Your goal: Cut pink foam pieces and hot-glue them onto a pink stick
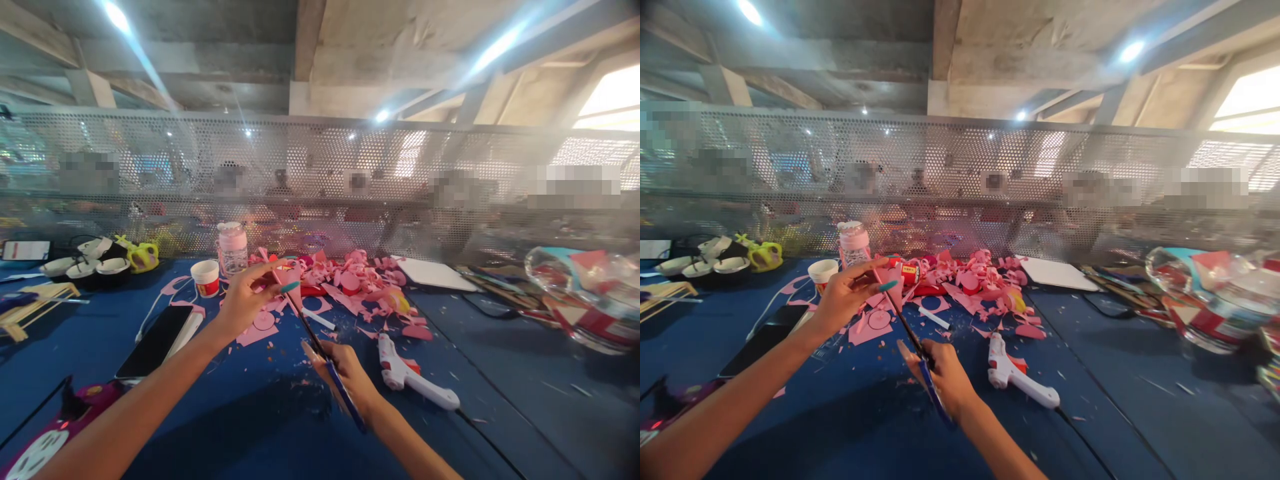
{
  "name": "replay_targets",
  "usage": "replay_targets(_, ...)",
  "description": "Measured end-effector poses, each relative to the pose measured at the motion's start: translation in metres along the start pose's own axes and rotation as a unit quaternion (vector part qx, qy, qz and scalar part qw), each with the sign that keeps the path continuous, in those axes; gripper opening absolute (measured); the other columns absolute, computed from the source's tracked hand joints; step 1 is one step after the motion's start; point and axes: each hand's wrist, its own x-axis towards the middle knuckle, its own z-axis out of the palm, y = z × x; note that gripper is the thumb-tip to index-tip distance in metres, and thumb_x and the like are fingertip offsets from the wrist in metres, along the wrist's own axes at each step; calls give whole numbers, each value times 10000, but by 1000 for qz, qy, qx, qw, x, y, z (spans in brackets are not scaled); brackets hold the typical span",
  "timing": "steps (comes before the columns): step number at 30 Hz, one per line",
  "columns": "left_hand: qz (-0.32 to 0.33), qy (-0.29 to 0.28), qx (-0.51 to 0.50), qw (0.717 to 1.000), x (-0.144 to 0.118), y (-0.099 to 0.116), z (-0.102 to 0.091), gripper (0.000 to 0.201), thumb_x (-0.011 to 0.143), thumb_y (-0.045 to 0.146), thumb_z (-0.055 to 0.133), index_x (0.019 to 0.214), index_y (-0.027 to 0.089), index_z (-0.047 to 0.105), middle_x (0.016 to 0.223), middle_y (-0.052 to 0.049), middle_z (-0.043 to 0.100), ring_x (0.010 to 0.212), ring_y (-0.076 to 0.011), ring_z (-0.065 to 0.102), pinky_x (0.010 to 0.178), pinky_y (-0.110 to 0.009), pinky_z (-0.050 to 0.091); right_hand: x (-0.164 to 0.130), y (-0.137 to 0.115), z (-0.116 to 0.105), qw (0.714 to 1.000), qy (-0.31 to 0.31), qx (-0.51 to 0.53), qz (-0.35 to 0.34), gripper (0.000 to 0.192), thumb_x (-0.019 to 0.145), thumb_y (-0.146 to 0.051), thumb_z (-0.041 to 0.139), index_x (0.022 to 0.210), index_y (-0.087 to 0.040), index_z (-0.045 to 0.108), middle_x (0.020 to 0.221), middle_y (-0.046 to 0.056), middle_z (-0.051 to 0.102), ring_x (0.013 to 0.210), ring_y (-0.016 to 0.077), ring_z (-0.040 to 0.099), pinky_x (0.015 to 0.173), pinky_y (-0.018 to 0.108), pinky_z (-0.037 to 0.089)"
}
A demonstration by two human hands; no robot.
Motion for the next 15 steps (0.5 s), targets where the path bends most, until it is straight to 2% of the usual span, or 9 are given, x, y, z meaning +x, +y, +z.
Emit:
replay_targets(6,8,-17,-5,1000,-1,1,2,402,700,222,619,1100,237,576,1008,-40,631,893,-170,579,811,-316,489,0,-4,1,1000,-1,24,-3,377,738,-496,488,597,-176,347,567,-55,264,509,63,268,436,183,290)
replay_targets(11,13,-25,-17,999,-2,2,3,410,705,213,609,1112,237,566,1057,-50,614,915,-178,574,843,-340,472,0,-1,-1,1000,14,-21,-12,403,746,-538,446,599,-165,400,562,-46,282,517,74,270,446,197,291)
replay_targets(15,17,-23,-21,999,-2,1,3,408,710,218,607,1115,247,563,970,-46,636,824,-166,581,780,-329,495,0,0,-1,999,9,-32,-17,432,761,-563,399,632,-154,449,563,-38,298,524,82,283,455,204,303)
